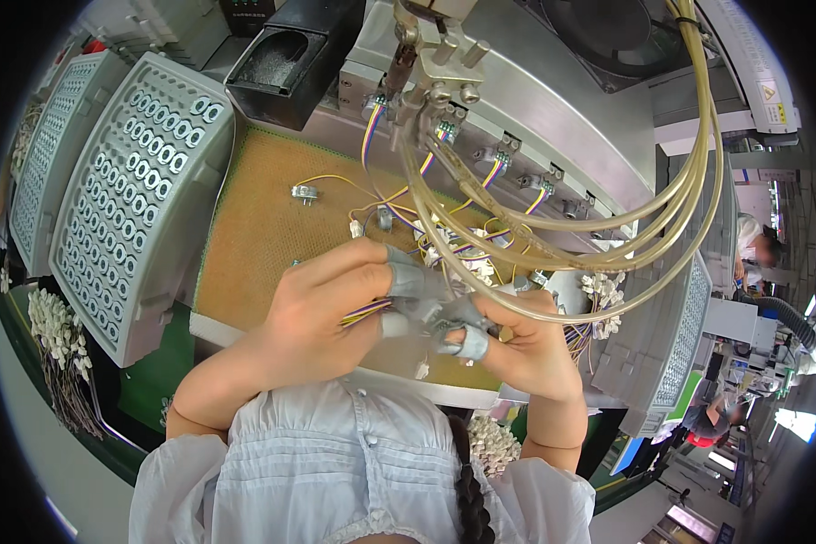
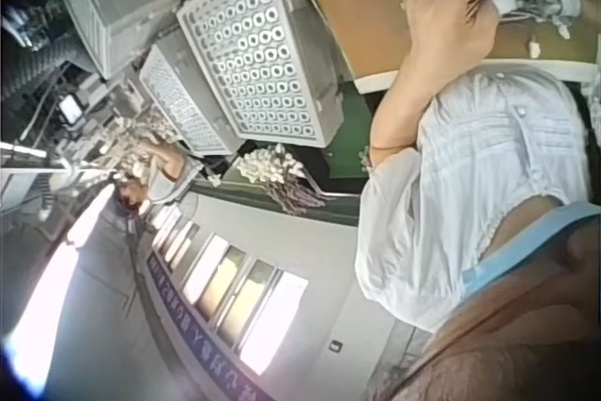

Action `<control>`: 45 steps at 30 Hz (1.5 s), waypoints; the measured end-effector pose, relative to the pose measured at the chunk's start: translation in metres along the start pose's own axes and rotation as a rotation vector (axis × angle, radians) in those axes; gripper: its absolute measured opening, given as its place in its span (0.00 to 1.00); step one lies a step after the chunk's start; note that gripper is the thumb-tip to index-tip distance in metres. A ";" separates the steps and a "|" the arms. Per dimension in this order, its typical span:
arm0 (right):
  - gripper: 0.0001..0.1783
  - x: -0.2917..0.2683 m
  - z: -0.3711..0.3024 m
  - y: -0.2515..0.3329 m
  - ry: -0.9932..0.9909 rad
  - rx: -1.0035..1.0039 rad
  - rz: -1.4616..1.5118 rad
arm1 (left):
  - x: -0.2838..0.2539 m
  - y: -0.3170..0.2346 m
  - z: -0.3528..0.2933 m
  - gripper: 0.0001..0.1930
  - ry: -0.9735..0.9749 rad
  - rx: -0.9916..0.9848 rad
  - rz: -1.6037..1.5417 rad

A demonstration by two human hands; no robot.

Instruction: The person assembles wiring harnesses by hand, connecting multi-colored wires to electronic components at a manual assembly station.

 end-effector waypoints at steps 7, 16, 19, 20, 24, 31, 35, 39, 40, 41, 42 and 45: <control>0.11 0.004 -0.001 -0.001 0.039 -0.004 0.039 | 0.002 0.011 -0.002 0.15 0.035 -0.164 -0.106; 0.10 0.011 0.000 -0.009 0.077 0.101 0.073 | 0.001 0.004 0.002 0.16 0.079 -0.027 0.016; 0.11 0.020 -0.002 -0.031 0.125 0.310 0.321 | -0.003 -0.009 -0.003 0.16 -0.047 0.187 0.137; 0.11 0.027 -0.005 -0.043 0.142 0.466 0.526 | -0.003 -0.009 -0.001 0.16 -0.046 0.187 0.135; 0.13 0.020 -0.003 -0.040 0.160 0.380 0.550 | 0.003 -0.012 0.016 0.14 0.089 0.079 0.049; 0.23 0.028 -0.004 -0.044 0.170 0.482 0.644 | 0.015 -0.003 0.026 0.15 0.183 0.129 -0.069; 0.29 -0.003 -0.012 -0.075 -0.060 0.361 0.508 | 0.018 0.042 -0.002 0.16 0.115 -0.162 0.147; 0.28 -0.042 -0.030 -0.079 -0.500 0.295 0.662 | 0.046 0.043 -0.035 0.14 0.306 0.173 0.613; 0.28 -0.053 -0.035 -0.078 -0.594 0.195 0.567 | 0.048 0.040 -0.039 0.14 0.307 0.184 0.608; 0.29 -0.043 -0.028 -0.075 -0.378 0.158 0.565 | 0.047 0.038 -0.039 0.13 0.285 0.160 0.610; 0.29 -0.042 -0.031 -0.085 -0.403 0.156 0.552 | 0.050 0.038 -0.038 0.13 0.271 0.143 0.601; 0.26 -0.044 -0.038 -0.123 -0.567 0.227 1.244 | 0.049 0.020 -0.028 0.11 0.289 0.215 0.652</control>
Point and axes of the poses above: each hand's wrist, its own z-axis towards the middle knuckle, its own x-axis out of the palm, y = z × x, the point moved 9 cm from there along z, towards the middle knuckle, and after that the axes turned 10 degrees about -y, right-handed, at the moved point
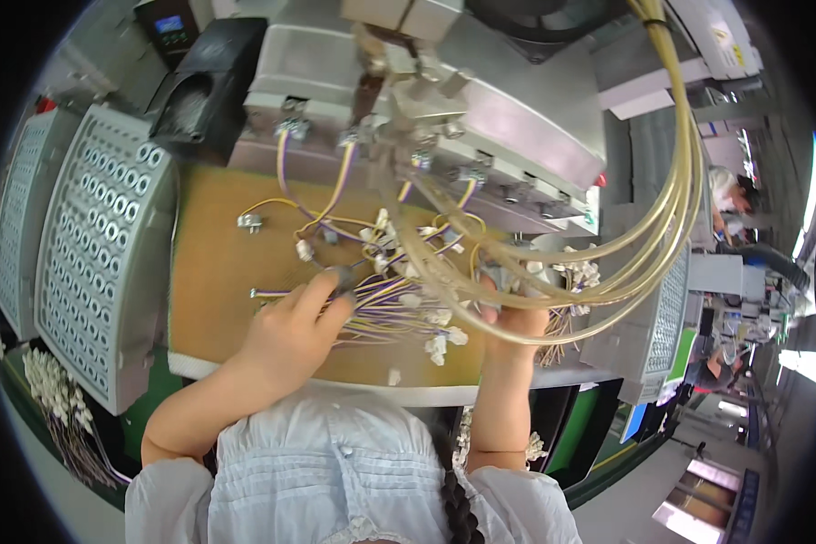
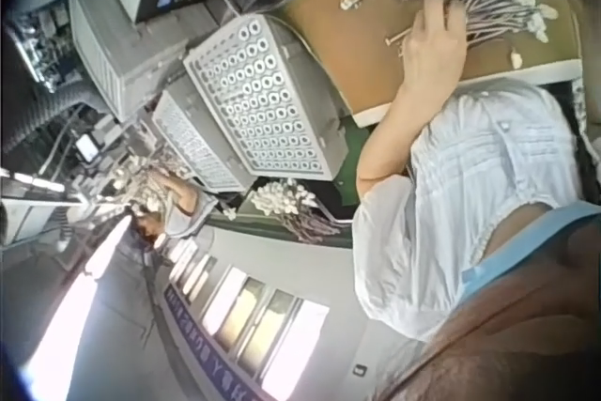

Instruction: The person assembles wiring harnesses by hand, connecting multi-colored wires to electronic components at a manual assembly station.

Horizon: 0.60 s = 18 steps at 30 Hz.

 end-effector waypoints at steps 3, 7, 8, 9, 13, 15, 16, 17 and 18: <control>0.23 -0.020 0.009 0.005 -0.454 -0.170 -0.032 | -0.003 -0.004 0.005 0.10 0.022 0.052 0.006; 0.15 0.022 0.025 0.010 -0.261 -0.163 -0.184 | 0.013 0.016 -0.007 0.15 0.355 -0.219 -0.168; 0.15 0.021 0.029 0.012 -0.264 -0.168 -0.182 | 0.019 0.022 -0.014 0.16 0.491 -0.300 -0.233; 0.15 0.027 0.032 0.008 -0.195 -0.129 -0.087 | 0.014 0.027 -0.015 0.16 0.493 -0.304 -0.230; 0.19 0.028 0.039 -0.002 -0.041 0.107 -0.188 | -0.011 0.046 -0.014 0.19 0.492 -0.312 -0.202; 0.24 0.003 0.023 0.030 -0.095 -0.079 -0.569 | -0.034 0.060 -0.018 0.16 0.459 -0.438 -0.252; 0.25 -0.013 0.021 0.048 -0.146 -0.238 -0.852 | -0.041 0.067 -0.018 0.13 0.371 -0.477 -0.296; 0.22 -0.002 0.011 0.057 -0.115 -0.313 -0.878 | -0.041 0.073 -0.024 0.13 0.352 -0.520 -0.265; 0.17 0.018 -0.009 0.059 -0.175 -0.290 -0.833 | -0.049 0.070 -0.022 0.12 0.235 -0.452 -0.307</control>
Point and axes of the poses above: each hand's wrist, its own z-axis towards the middle knuckle, its own x-axis out of the palm, y = z × x, the point moved 9 cm from there along z, towards the middle knuckle, and after that the axes turned 10 degrees about -y, right-handed, at the moved point
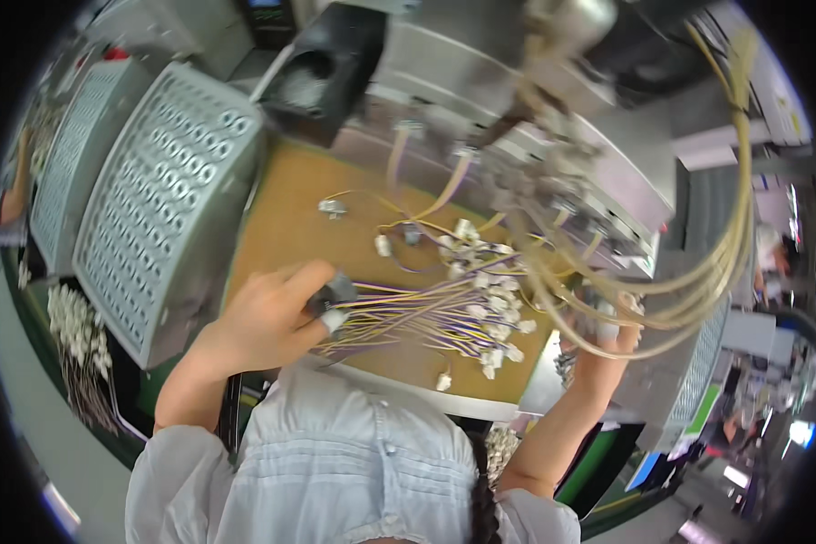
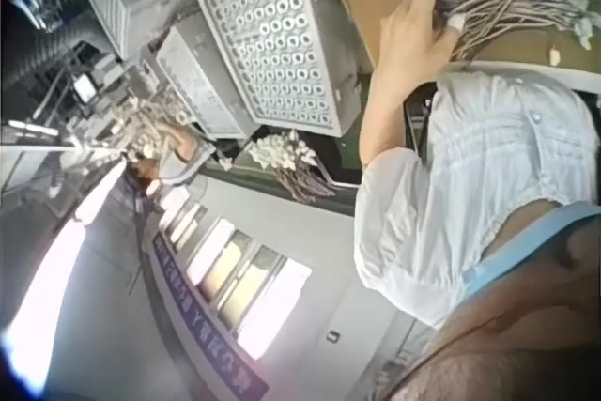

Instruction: The person assembles wiring harnesses by hand, connecting multi-colored wires to electronic components at a manual assembly station.

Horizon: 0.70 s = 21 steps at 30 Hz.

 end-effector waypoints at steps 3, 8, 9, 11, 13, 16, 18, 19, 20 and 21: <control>0.13 0.098 -0.059 0.043 0.441 -0.574 -0.243 | -0.006 -0.009 -0.015 0.10 -0.218 0.155 -0.060; 0.23 0.194 -0.102 0.027 0.851 -0.690 -0.716 | -0.033 0.004 -0.021 0.14 -0.307 0.014 -0.040; 0.23 0.193 -0.102 0.038 0.750 -0.874 -0.729 | -0.035 0.023 -0.013 0.15 -0.225 -0.190 -0.051; 0.24 0.187 -0.105 0.051 0.638 -1.045 -0.749 | -0.091 0.049 0.007 0.20 -0.340 -0.290 0.063; 0.23 0.180 -0.115 0.070 0.491 -1.282 -0.806 | -0.155 0.122 0.014 0.20 -0.670 -0.034 0.451; 0.21 0.173 -0.114 0.078 0.432 -1.372 -0.803 | -0.199 0.208 0.034 0.16 -0.677 -0.073 0.979; 0.19 0.164 -0.109 0.081 0.408 -1.388 -0.795 | -0.174 0.198 0.059 0.15 -0.597 -0.050 0.989; 0.19 0.160 -0.107 0.076 0.401 -1.372 -0.822 | -0.160 0.192 0.071 0.14 -0.529 -0.050 1.026; 0.16 0.150 -0.093 0.069 0.469 -1.075 -0.579 | -0.152 0.191 0.081 0.14 -0.442 -0.145 0.941; 0.13 0.143 -0.081 0.060 0.522 -0.778 -0.327 | -0.148 0.194 0.084 0.14 -0.437 -0.141 0.933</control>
Point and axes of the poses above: each hand's wrist, its own z-axis towards the middle knuckle, its own x-axis out of the palm, y = z × x, the point moved 9 cm from there along z, towards the middle knuckle, and after that the axes turned 10 degrees about -y, right-handed, at the moved point
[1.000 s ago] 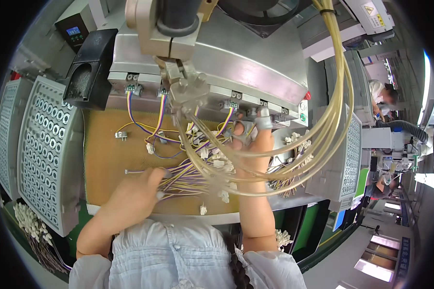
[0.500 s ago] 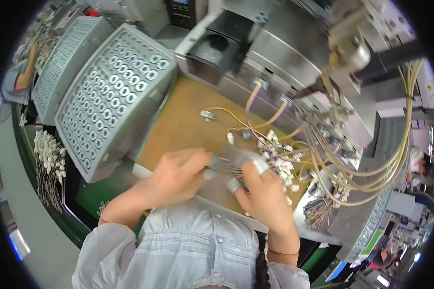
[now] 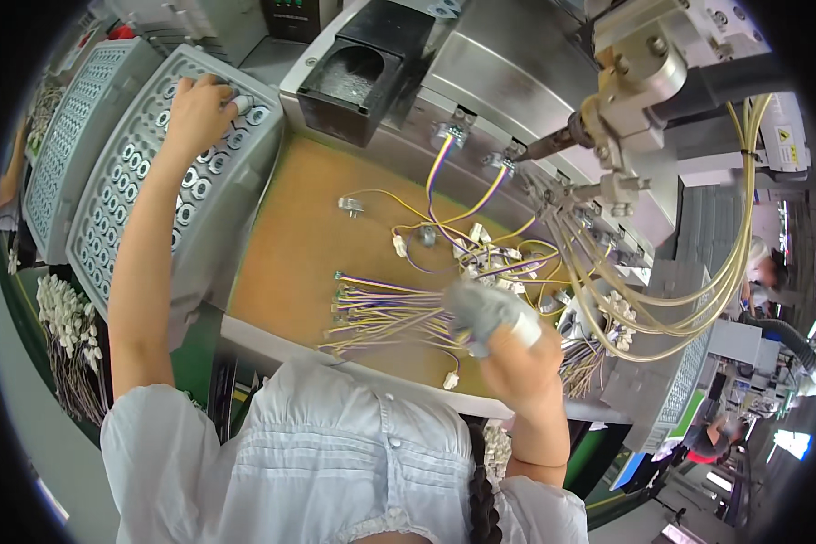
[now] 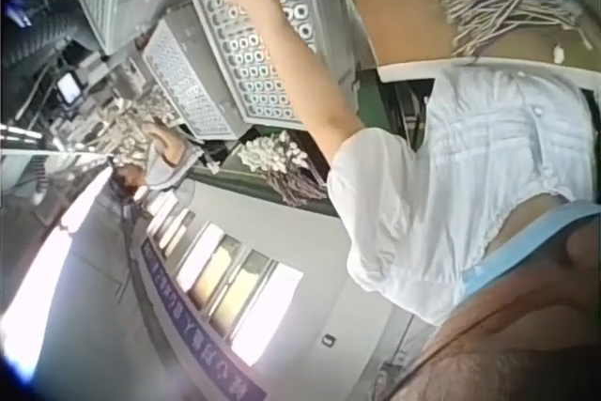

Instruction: The person assembles wiring harnesses by hand, connecting multi-colored wires to electronic components at a manual assembly station.

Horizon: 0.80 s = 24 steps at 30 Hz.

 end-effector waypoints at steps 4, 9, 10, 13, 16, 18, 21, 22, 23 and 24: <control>0.11 0.006 0.001 -0.027 0.124 0.430 0.180 | 0.009 0.010 -0.004 0.19 0.106 -0.210 -0.110; 0.10 0.003 -0.002 -0.032 -0.019 0.610 0.536 | -0.036 0.002 -0.024 0.24 -0.191 -0.278 -0.576; 0.10 -0.001 -0.004 -0.036 -0.032 0.617 0.530 | -0.055 -0.012 -0.030 0.23 -0.223 -0.289 -0.817; 0.09 -0.013 -0.019 -0.046 -0.047 0.709 0.572 | -0.112 -0.089 -0.067 0.21 -0.071 -0.339 -1.458; 0.07 0.004 0.000 -0.033 0.065 0.560 0.420 | -0.130 -0.183 -0.103 0.18 0.204 -0.020 -1.786; 0.07 0.009 0.007 -0.027 0.099 0.393 0.335 | -0.122 -0.221 -0.121 0.17 0.341 0.000 -1.739; 0.12 -0.001 -0.004 -0.032 0.070 0.450 0.372 | -0.112 -0.231 -0.126 0.19 0.384 -0.096 -1.806; 0.13 -0.004 -0.006 -0.029 0.087 0.413 0.348 | -0.105 -0.233 -0.129 0.20 0.447 -0.204 -1.850; 0.13 -0.008 -0.007 -0.030 0.083 0.417 0.348 | -0.106 -0.235 -0.129 0.20 0.454 -0.201 -1.849; 0.14 -0.009 -0.007 -0.030 0.085 0.405 0.318 | -0.107 -0.234 -0.125 0.18 0.417 -0.157 -1.793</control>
Point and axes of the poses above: each hand's wrist, its own z-axis towards the middle knuckle, its own x-axis out of the palm, y = z × x, the point moved 9 cm from there along z, towards the middle knuckle, and after that the axes turned 10 degrees about -y, right-handed, at the moved point
